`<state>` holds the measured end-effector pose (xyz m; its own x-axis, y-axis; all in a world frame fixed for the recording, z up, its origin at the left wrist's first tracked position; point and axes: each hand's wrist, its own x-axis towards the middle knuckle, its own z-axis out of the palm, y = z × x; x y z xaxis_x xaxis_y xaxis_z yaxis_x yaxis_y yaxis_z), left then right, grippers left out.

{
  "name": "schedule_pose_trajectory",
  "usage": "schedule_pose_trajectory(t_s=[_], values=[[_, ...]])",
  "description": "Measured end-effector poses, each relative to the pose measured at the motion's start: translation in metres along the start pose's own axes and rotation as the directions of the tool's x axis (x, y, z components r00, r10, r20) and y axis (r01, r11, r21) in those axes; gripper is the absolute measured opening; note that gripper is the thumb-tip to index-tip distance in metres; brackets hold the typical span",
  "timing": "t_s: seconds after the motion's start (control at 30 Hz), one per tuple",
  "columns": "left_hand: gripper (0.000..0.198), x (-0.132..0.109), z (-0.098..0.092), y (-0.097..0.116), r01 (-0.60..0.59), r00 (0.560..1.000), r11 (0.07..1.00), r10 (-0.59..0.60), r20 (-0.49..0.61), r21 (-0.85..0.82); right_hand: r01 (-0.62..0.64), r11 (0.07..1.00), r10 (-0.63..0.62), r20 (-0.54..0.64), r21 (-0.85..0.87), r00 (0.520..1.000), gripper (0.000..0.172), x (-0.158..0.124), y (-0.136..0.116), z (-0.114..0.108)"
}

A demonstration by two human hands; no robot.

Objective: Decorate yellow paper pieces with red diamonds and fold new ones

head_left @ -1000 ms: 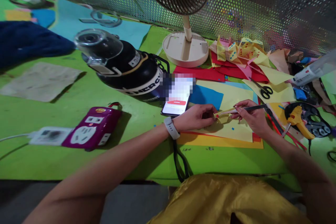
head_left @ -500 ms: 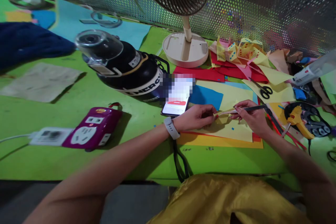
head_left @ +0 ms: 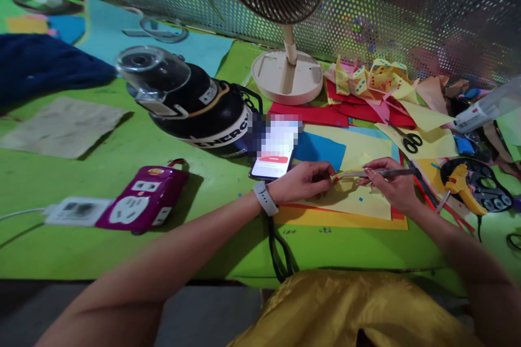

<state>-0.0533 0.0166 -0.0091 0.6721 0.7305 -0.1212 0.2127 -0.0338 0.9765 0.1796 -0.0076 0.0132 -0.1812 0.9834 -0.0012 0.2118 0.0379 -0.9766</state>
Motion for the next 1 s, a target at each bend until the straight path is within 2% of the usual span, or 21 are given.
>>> schedule_pose_trajectory(t_s=[0.23,1.0], values=[[0.017,-0.0005,0.0003,0.0015,0.003,1.000,1.000,-0.003,-0.004,-0.004,0.048,0.999,-0.048,-0.001,-0.025,0.999,0.020,-0.0030,-0.0054,0.0021],[0.018,-0.0001,-0.0001,0.0014,0.012,1.000,0.999,-0.012,0.013,0.038,0.036,0.999,-0.036,-0.021,0.002,0.999,0.019,-0.0024,-0.0050,-0.0011]])
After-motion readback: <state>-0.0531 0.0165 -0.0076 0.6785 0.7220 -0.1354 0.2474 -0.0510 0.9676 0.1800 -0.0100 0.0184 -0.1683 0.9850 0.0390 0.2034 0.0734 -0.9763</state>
